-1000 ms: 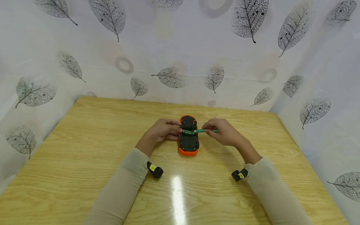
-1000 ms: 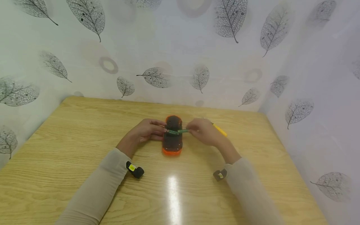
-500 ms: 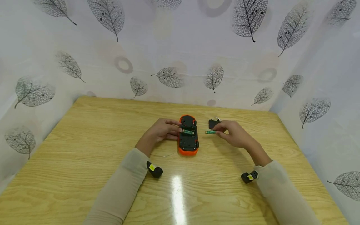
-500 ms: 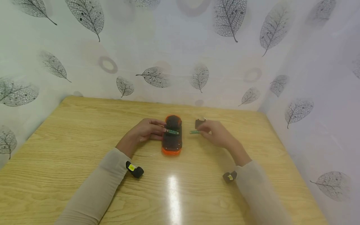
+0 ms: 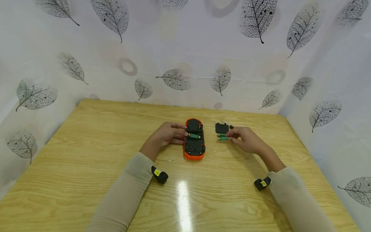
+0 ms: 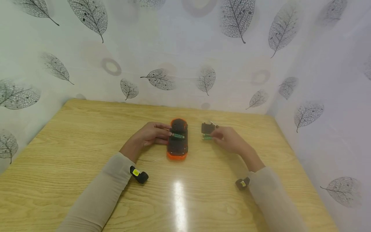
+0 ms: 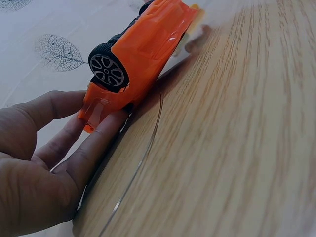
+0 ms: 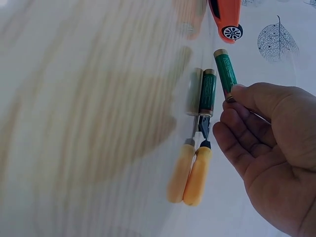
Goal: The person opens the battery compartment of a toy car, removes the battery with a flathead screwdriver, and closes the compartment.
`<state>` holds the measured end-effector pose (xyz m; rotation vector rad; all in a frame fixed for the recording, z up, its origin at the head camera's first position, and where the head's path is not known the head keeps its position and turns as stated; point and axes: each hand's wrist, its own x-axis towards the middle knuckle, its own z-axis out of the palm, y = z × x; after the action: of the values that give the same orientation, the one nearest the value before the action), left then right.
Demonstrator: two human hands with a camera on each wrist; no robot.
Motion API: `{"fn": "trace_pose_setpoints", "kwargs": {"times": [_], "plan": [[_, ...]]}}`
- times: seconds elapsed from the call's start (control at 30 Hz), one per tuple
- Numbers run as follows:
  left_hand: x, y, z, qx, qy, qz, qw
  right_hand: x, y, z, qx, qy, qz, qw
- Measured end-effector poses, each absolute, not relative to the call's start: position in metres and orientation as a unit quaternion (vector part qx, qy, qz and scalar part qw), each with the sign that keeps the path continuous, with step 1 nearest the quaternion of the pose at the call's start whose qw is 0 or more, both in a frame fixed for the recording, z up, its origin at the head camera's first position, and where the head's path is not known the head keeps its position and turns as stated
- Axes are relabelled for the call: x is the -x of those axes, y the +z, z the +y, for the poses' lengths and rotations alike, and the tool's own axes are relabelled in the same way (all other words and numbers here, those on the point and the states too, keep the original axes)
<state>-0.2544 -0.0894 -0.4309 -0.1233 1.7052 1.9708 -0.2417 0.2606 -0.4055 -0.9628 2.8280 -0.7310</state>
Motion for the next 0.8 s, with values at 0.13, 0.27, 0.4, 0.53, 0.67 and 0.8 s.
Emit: {"fn": "trace_pose_setpoints", "kwargs": {"times": [0.13,0.27,0.4,0.53,0.67,0.8], "plan": [[0.2539,-0.4305,-0.089,0.044,0.728,0.631,0.264,0.2426,-0.4076,0.2645,0.307,-0.238,0.921,0.04],[0.254,-0.4308,-0.0893,0.042,0.728,0.632,0.263,0.2443,-0.41,0.2669,0.302,-0.242,0.921,0.054],[0.2543,-0.4308,-0.0898,0.041,0.729,0.631,0.263,0.2461,-0.4103,0.2673,0.3,-0.242,0.92,0.065],[0.2545,-0.4309,-0.0903,0.04,0.729,0.631,0.263,0.2478,-0.41,0.2667,0.3,-0.235,0.922,0.069],[0.2547,-0.4314,-0.0902,0.04,0.728,0.632,0.264,0.2487,-0.4107,0.2661,0.293,-0.228,0.925,0.086],[0.2545,-0.4314,-0.0899,0.04,0.728,0.632,0.264,0.2482,-0.409,0.2648,0.286,-0.227,0.926,0.1]]}}
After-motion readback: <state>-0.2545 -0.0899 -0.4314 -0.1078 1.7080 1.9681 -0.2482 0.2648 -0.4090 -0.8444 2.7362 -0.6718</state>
